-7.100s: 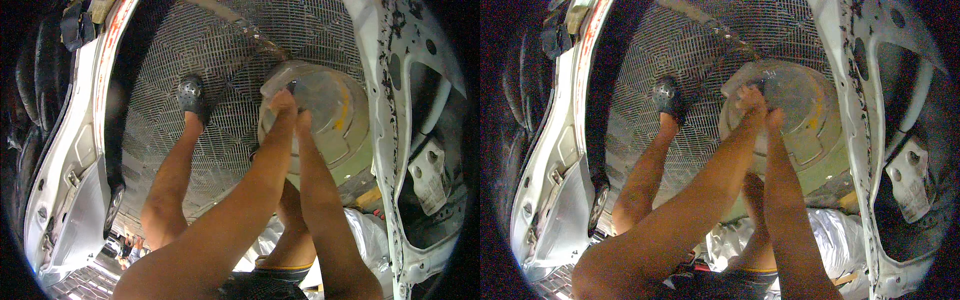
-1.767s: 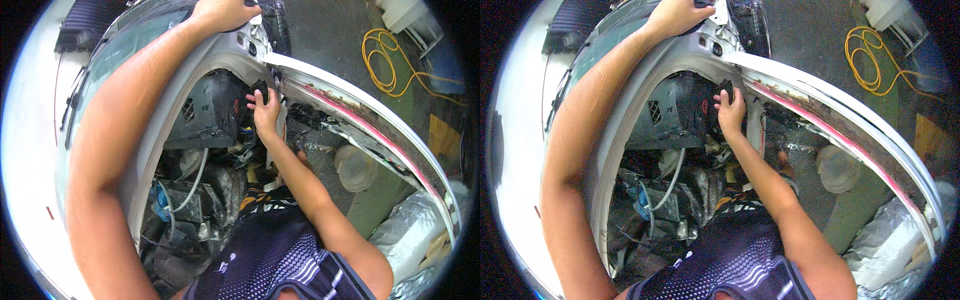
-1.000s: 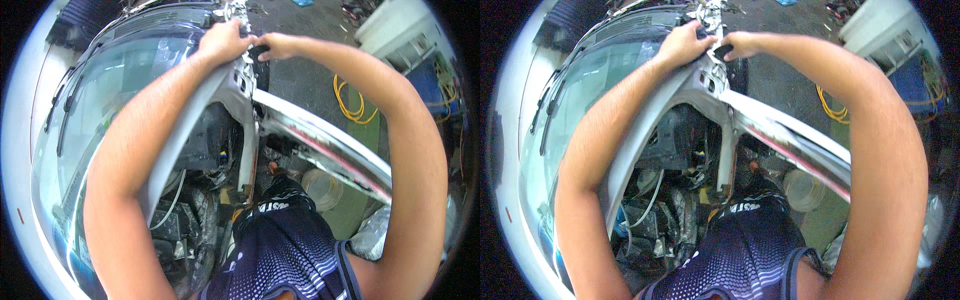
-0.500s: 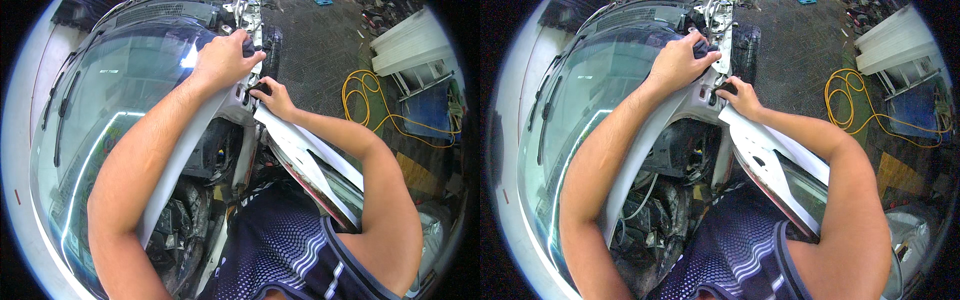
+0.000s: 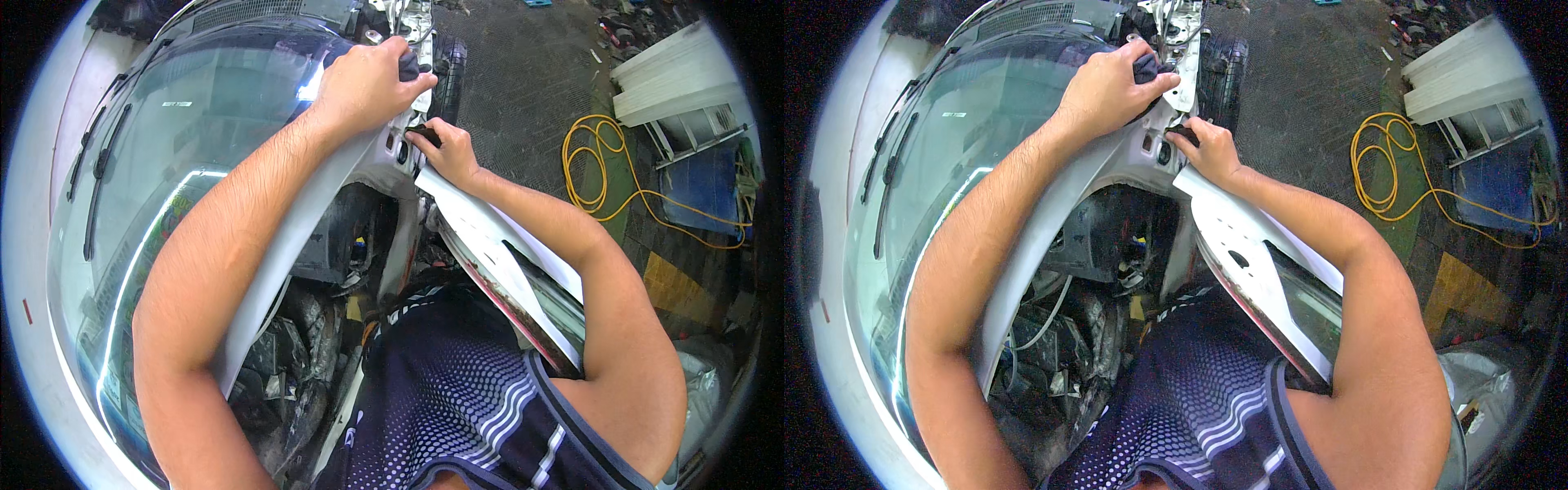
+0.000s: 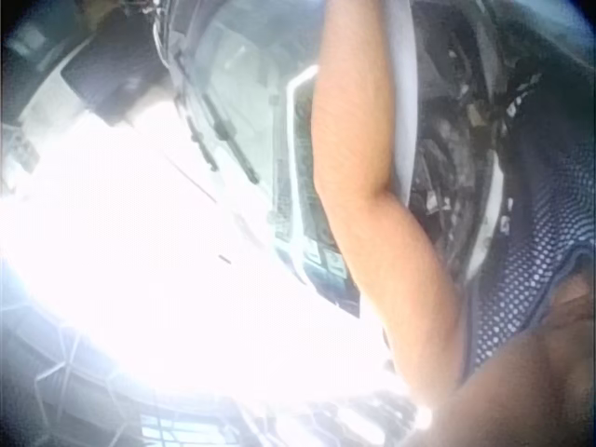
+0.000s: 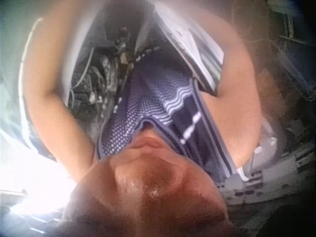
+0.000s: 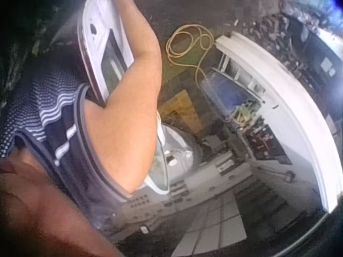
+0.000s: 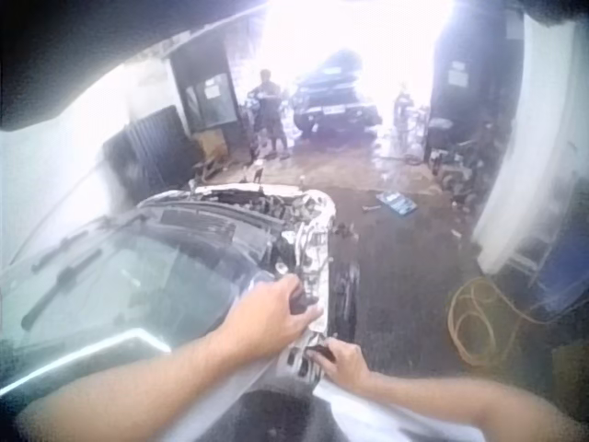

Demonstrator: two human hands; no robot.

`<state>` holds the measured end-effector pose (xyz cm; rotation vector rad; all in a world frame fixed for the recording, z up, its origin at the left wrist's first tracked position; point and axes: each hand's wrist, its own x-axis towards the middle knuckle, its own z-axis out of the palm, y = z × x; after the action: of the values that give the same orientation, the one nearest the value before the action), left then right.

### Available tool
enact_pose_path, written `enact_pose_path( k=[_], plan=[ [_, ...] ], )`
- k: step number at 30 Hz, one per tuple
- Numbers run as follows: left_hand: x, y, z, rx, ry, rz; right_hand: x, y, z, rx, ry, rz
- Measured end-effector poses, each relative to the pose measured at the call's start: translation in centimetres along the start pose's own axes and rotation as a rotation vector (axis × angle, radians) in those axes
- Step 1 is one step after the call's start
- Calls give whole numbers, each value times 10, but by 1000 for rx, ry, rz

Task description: The person works under the open hood of a white car, using a small tool to scrape and adjust components along the hood's edge and windshield frame. They repeatedly reach into the engine bay area, manipulating parts and wires while standing in a workshop.

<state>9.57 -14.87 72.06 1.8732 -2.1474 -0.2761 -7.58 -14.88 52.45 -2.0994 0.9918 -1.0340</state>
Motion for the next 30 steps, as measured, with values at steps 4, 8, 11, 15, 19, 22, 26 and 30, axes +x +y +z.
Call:
enact_pose_path(
  k=[4, 8, 11, 15, 19, 22, 26, 30],
  plan=[
    [-1, -2, 4, 1, 32, 20, 2, 4, -1, -51, -25, -146],
    [-2, -1, 4, 20, 23, 9, -2, 14, -6, -106, -114, -172],
    [1, -1, 5, 28, 31, 16, 0, 13, -5, -69, -69, -199],
    [2, -3, 3, 17, 33, 26, 3, 5, -1, -50, -57, -240],
    [2, -5, 6, 42, 16, 14, 5, 4, -3, -83, -79, -269],
    [1, -5, 6, 18, 24, 29, 2, -3, -3, -67, -61, -248],
    [1, -5, 7, 18, 49, 36, 2, 2, -1, -57, -57, -260],
    [0, -3, 5, 45, 30, 27, 6, 8, -2, -88, -107, -315]
  ],
)
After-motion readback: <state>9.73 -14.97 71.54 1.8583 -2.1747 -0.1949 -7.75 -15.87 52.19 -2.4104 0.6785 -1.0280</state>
